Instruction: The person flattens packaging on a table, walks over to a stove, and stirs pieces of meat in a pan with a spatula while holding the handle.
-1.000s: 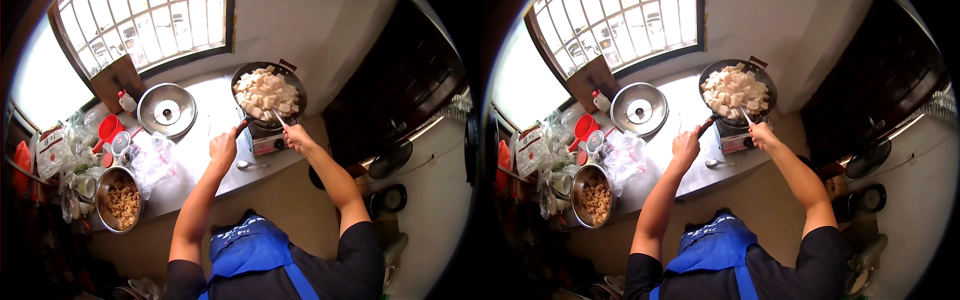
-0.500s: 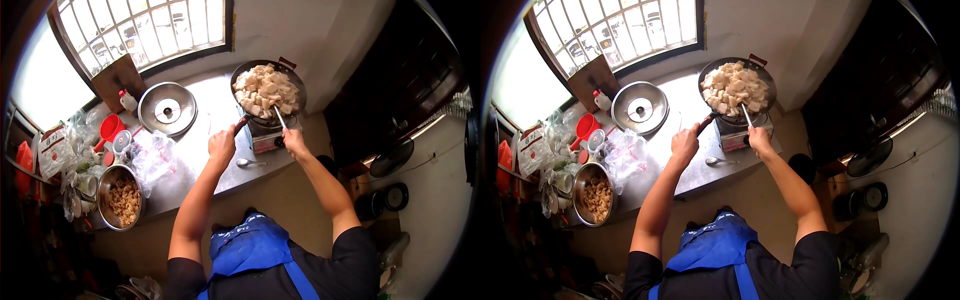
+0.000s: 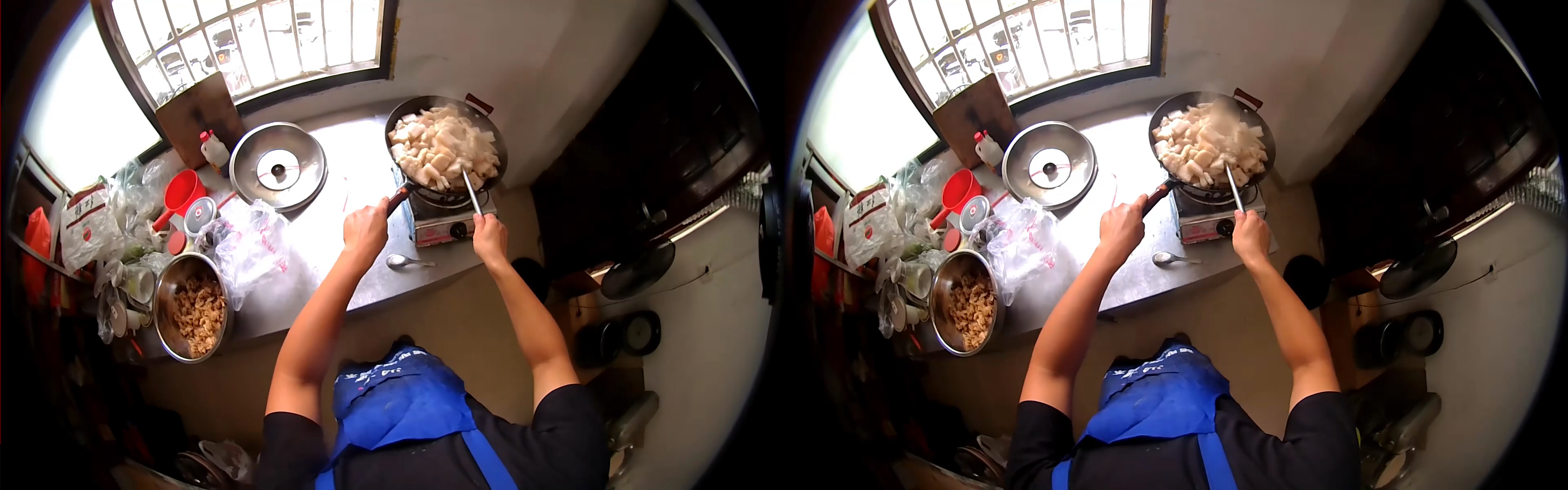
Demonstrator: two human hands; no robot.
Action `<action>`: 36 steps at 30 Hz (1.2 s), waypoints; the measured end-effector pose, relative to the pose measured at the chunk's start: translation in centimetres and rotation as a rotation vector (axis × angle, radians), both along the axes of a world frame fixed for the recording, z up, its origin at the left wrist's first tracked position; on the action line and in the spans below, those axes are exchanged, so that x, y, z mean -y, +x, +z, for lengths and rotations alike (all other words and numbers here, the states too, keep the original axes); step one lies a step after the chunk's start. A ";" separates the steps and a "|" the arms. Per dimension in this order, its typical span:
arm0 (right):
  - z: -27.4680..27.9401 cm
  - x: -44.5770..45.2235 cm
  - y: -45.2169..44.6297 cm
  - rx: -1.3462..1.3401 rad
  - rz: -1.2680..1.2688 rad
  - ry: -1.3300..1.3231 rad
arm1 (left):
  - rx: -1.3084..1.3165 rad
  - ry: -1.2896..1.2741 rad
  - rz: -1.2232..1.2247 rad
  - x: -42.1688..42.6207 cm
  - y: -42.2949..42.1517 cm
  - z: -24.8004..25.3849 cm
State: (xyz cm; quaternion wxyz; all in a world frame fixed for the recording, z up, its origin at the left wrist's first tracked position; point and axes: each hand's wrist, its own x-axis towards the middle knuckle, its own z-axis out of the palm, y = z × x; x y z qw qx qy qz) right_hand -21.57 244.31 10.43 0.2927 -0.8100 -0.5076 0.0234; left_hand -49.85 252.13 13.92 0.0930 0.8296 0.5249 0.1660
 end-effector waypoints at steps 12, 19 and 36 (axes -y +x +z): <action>2.2 0.2 0.1 0.165 0.006 0.096 | 0.440 0.048 0.062 3.7 -3.8 0.0; 7.8 2.1 -0.7 0.369 -0.010 -0.005 | 0.791 0.038 0.128 8.4 -6.8 -1.9; 30.3 -5.8 -0.3 1.349 0.646 -0.081 | 0.522 0.012 -0.005 3.1 -2.5 -0.6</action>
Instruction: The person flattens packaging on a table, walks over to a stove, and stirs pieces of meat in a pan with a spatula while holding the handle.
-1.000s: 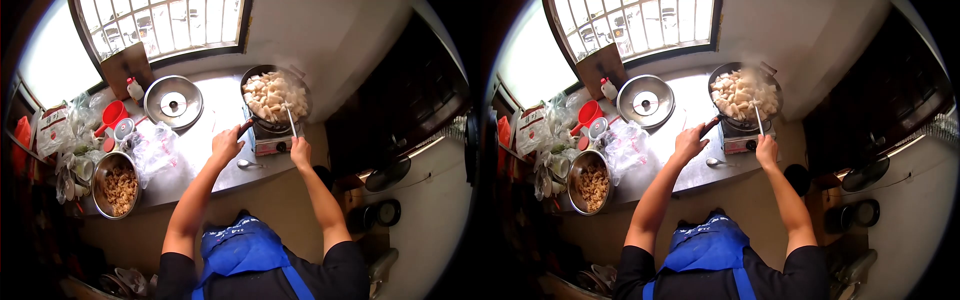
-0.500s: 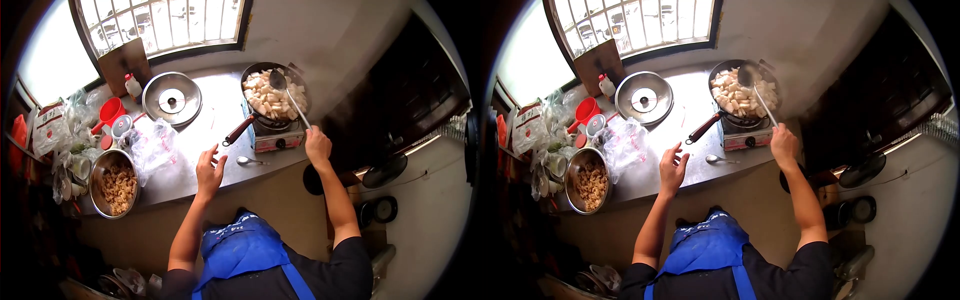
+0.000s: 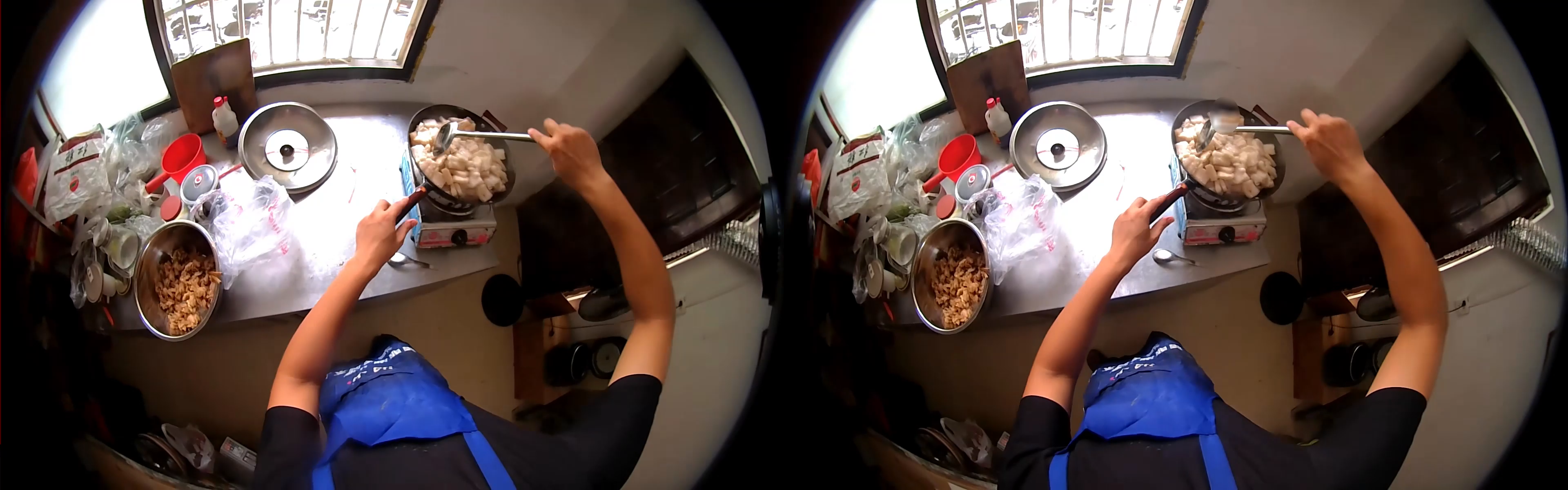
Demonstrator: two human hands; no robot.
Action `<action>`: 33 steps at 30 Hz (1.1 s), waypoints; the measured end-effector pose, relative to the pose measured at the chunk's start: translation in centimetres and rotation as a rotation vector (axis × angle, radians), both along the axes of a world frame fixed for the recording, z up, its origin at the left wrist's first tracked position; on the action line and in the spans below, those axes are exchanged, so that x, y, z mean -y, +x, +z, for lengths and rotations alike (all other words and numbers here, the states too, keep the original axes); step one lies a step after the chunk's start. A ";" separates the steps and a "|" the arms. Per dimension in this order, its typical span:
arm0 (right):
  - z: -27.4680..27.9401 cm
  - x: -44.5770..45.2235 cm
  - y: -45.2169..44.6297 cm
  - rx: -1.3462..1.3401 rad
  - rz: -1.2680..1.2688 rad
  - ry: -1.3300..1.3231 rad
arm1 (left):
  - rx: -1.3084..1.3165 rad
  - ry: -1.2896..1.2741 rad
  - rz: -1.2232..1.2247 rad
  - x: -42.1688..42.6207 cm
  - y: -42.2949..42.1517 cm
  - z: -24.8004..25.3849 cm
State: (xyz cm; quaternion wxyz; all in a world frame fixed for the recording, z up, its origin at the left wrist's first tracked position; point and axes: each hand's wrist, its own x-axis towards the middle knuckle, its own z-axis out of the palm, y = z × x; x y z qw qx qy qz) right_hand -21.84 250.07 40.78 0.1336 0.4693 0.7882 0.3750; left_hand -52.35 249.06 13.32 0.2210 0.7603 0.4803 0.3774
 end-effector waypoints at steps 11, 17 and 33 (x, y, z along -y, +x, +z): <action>1.5 -6.4 -6.9 0.273 0.180 -0.116 | -0.143 -0.015 0.000 -1.1 0.4 -0.6; -4.3 -10.2 -9.3 0.391 0.192 -0.109 | -0.148 -0.025 0.003 -1.2 0.3 -0.4; -11.6 -7.1 2.2 -0.299 -0.357 -0.260 | -0.091 -0.106 0.037 -0.8 0.9 -0.2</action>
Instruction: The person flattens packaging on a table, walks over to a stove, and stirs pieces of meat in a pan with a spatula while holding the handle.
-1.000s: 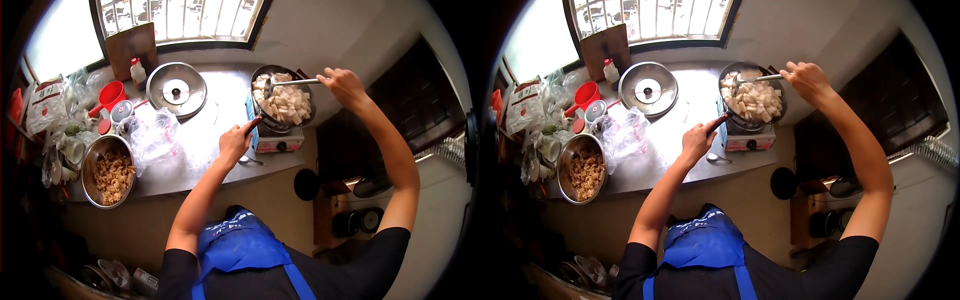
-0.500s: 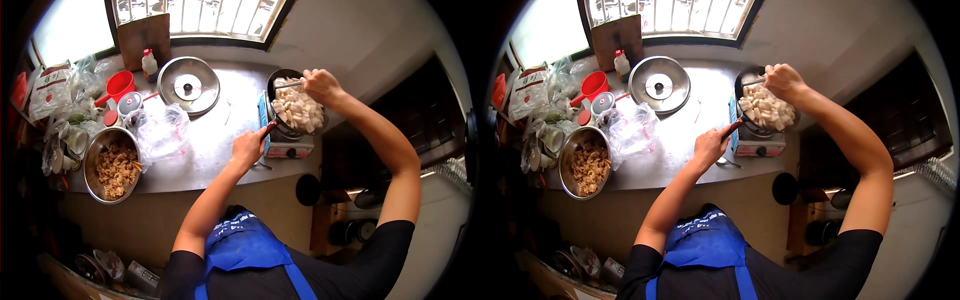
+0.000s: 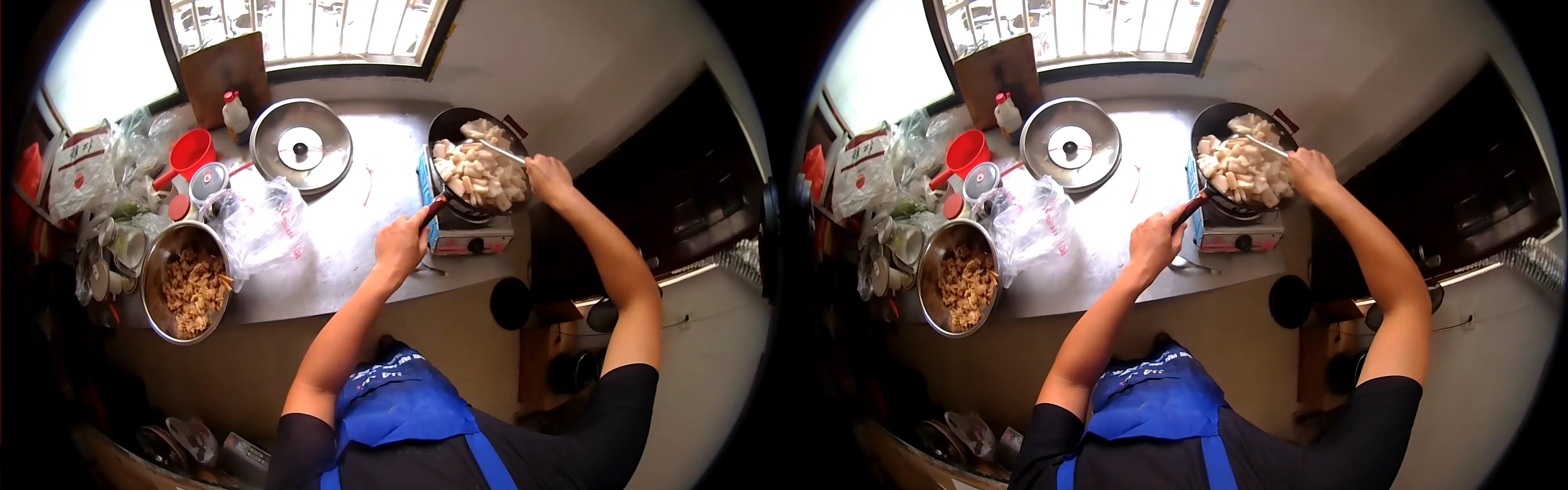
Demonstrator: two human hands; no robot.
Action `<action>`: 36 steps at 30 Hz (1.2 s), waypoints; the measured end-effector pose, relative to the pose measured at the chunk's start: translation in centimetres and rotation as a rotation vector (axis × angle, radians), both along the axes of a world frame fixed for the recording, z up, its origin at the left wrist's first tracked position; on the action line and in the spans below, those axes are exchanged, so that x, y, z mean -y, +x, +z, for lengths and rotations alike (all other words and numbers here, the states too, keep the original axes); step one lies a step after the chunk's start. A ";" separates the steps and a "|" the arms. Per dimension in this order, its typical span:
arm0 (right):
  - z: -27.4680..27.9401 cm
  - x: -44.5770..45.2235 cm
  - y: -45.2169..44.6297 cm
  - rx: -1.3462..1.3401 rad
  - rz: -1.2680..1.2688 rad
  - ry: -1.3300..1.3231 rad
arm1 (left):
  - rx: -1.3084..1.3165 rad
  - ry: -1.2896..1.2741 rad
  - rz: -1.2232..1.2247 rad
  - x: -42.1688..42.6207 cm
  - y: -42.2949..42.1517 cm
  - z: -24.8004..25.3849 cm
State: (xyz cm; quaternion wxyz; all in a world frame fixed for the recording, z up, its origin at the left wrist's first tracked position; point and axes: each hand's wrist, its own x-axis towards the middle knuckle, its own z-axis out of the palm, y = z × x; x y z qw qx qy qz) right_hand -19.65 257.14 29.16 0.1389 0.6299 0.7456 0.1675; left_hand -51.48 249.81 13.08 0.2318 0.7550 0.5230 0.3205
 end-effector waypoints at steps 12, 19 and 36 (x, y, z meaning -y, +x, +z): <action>3.1 10.4 3.2 -0.388 -0.177 0.091 | -0.189 0.093 -0.022 -0.8 0.1 0.7; 13.9 15.6 2.5 -0.504 -0.303 0.000 | -0.224 0.070 -0.085 -2.1 0.9 0.2; -3.3 14.7 -1.9 -0.051 -0.026 -0.079 | -0.267 -0.105 -0.107 -0.6 1.8 2.5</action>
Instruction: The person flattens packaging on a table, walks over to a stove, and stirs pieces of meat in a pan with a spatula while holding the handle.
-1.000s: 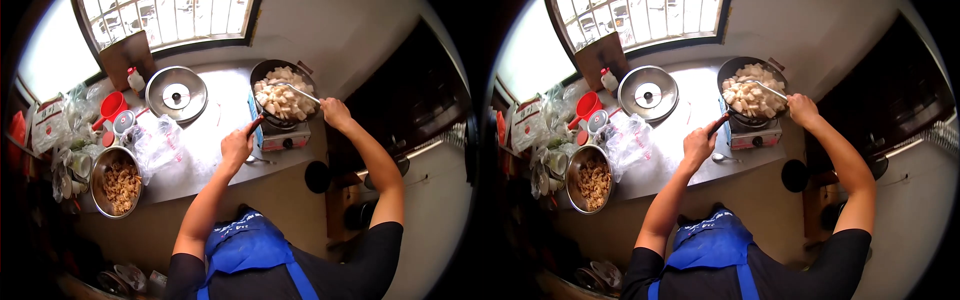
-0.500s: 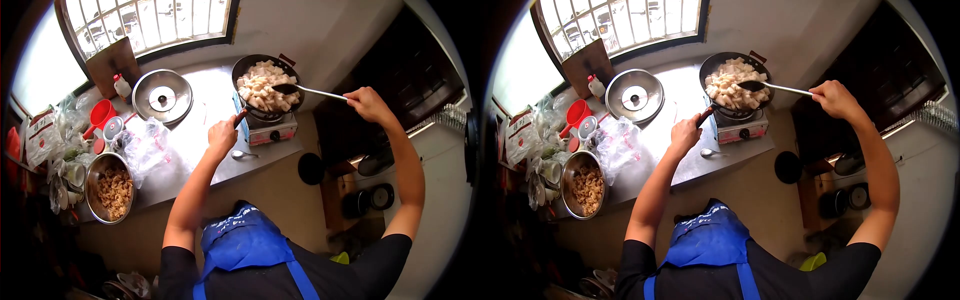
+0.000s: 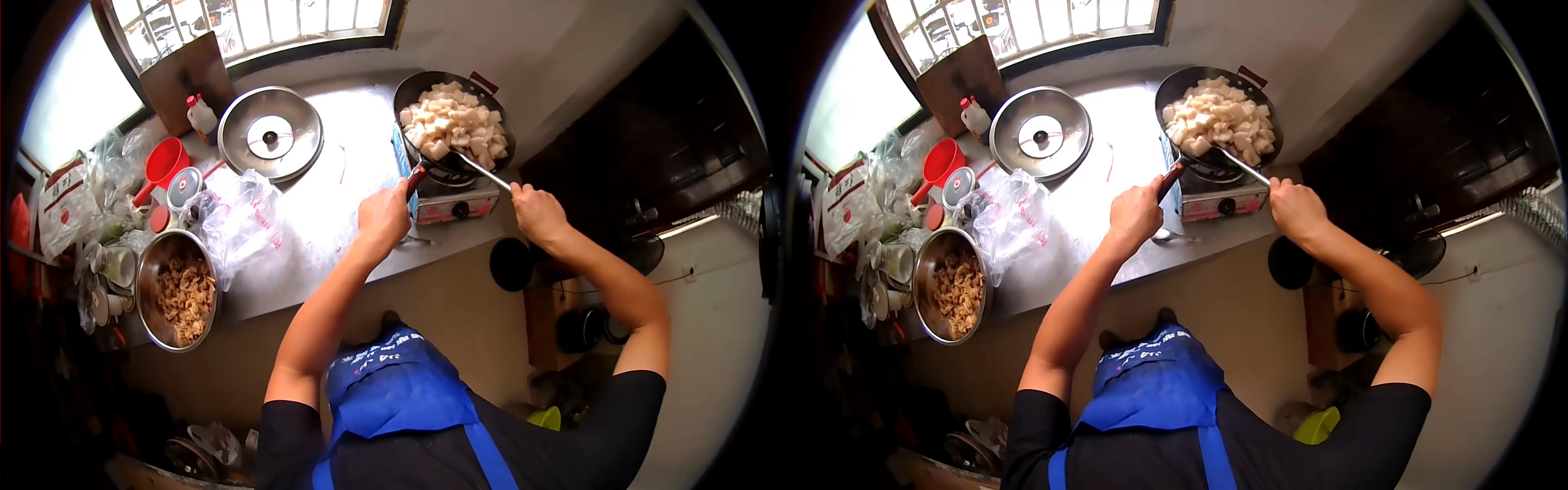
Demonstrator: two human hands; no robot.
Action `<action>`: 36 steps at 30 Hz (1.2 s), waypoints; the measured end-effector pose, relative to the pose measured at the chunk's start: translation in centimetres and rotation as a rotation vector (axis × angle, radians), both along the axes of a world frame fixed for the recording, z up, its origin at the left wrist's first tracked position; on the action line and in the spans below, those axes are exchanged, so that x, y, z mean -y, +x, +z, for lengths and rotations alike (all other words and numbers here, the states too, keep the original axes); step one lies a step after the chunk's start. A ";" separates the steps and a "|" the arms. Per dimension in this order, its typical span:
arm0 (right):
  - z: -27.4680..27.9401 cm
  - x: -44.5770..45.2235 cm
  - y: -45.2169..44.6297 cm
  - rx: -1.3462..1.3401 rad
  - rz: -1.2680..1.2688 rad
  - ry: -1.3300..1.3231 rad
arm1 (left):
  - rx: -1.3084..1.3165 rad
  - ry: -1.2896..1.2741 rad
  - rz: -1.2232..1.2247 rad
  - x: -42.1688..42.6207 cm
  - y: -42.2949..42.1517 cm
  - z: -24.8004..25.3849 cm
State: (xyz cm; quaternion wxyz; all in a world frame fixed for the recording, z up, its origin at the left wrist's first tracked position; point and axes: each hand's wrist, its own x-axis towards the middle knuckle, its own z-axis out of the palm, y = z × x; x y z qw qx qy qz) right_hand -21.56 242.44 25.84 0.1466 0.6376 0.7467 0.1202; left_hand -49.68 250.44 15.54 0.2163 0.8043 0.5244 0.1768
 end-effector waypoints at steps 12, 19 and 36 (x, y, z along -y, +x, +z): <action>-10.6 -4.0 -1.7 0.036 -0.166 0.293 | 0.009 0.023 -0.021 0.2 0.0 -0.3; -11.5 -4.0 -1.2 -0.247 -0.383 0.306 | -0.001 0.016 -0.007 0.2 0.3 -0.6; -10.3 2.3 1.7 -0.944 -0.393 0.398 | 0.505 0.019 0.026 1.9 -1.8 -1.9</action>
